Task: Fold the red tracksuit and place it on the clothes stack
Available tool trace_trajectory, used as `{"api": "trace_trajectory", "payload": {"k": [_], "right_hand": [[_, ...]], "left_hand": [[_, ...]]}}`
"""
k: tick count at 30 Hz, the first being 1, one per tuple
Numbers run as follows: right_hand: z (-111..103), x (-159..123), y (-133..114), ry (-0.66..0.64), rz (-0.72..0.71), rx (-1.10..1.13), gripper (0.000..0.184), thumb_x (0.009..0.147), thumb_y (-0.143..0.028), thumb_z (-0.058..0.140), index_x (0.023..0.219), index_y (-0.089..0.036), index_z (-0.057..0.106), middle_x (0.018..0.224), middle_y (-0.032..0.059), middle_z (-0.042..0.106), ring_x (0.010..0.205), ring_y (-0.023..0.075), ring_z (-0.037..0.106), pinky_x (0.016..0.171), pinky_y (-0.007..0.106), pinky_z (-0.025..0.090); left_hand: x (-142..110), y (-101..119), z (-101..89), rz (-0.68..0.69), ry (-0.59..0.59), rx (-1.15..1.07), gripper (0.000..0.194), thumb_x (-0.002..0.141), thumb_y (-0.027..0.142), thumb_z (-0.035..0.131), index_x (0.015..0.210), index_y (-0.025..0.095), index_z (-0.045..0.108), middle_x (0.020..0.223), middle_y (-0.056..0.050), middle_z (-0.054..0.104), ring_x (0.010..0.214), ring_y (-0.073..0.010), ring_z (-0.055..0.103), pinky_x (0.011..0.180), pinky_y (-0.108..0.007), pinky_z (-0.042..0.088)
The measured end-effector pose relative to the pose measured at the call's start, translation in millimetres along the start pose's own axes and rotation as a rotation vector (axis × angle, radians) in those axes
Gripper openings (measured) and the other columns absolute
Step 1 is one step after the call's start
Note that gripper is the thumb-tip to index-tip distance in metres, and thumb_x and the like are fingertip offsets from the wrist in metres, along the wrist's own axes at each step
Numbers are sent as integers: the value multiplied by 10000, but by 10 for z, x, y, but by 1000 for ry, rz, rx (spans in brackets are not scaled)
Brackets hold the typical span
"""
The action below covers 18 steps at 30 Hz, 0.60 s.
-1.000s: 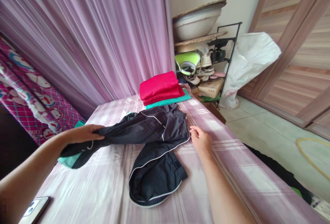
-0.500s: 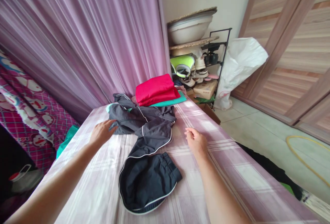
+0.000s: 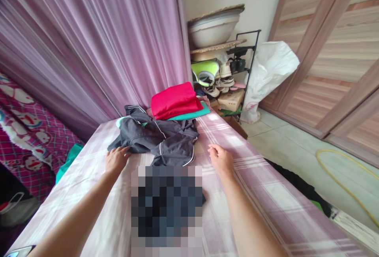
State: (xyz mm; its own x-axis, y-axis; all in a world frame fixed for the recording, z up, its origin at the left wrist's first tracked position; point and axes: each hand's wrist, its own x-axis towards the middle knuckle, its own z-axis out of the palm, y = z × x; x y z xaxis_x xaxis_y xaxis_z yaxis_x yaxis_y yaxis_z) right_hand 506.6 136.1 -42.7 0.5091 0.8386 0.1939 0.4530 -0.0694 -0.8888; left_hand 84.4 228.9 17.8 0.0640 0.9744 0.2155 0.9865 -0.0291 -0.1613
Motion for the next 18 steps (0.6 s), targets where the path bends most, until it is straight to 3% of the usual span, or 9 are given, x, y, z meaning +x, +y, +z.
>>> {"api": "trace_trajectory", "payload": {"k": [3, 6, 9, 13, 15, 18], "right_hand": [[8, 0, 3, 9, -8, 6, 298, 779, -382, 476, 872, -250, 726, 770, 21, 776, 665, 201, 720, 659, 305, 527], [7, 2, 5, -1, -13, 6, 299, 781, -369, 476, 887, -247, 727, 780, 22, 777, 656, 196, 716, 654, 302, 528], [-5, 5, 2, -14, 0, -9, 288, 782, -355, 478, 886, -245, 723, 777, 19, 775, 654, 193, 715, 660, 300, 526], [-15, 4, 1, -20, 8, -33, 280, 785, -340, 479, 889, -244, 721, 769, 15, 771, 660, 194, 717, 666, 301, 522], [-12, 2, 4, -14, -3, -36, 276, 790, -340, 481, 887, -244, 721, 771, 14, 772, 665, 194, 718, 664, 297, 522], [-1, 1, 10, -11, -5, -32, 275, 795, -341, 481, 887, -243, 722, 781, 12, 774, 670, 193, 721, 659, 294, 523]], "left_hand": [[41, 7, -28, 35, -6, 17, 363, 929, 306, 401, 1032, 260, 746, 1080, -83, 732, 1054, -298, 615, 946, -430, 417], [58, -31, -241, -3, 58, -1, 398, 945, 310, 357, 1104, 215, 708, 1120, -117, 708, 1076, -307, 604, 928, -429, 421], [80, -139, -699, -88, 255, -52, 403, 942, 288, 351, 1145, 149, 670, 1105, -141, 699, 1085, -303, 598, 943, -426, 418], [53, -385, -1318, -2, 492, -23, 400, 971, 308, 312, 1103, 153, 656, 1044, -81, 701, 1078, -255, 582, 1040, -439, 361], [0, -548, -1434, 41, 489, 72, 399, 977, 321, 296, 1096, 190, 654, 1006, -41, 702, 1055, -227, 571, 1069, -439, 334], [-120, -762, -1330, 41, 275, 203, 368, 936, 232, 333, 1081, 221, 671, 955, -9, 710, 994, -209, 572, 1089, -466, 301]]}}
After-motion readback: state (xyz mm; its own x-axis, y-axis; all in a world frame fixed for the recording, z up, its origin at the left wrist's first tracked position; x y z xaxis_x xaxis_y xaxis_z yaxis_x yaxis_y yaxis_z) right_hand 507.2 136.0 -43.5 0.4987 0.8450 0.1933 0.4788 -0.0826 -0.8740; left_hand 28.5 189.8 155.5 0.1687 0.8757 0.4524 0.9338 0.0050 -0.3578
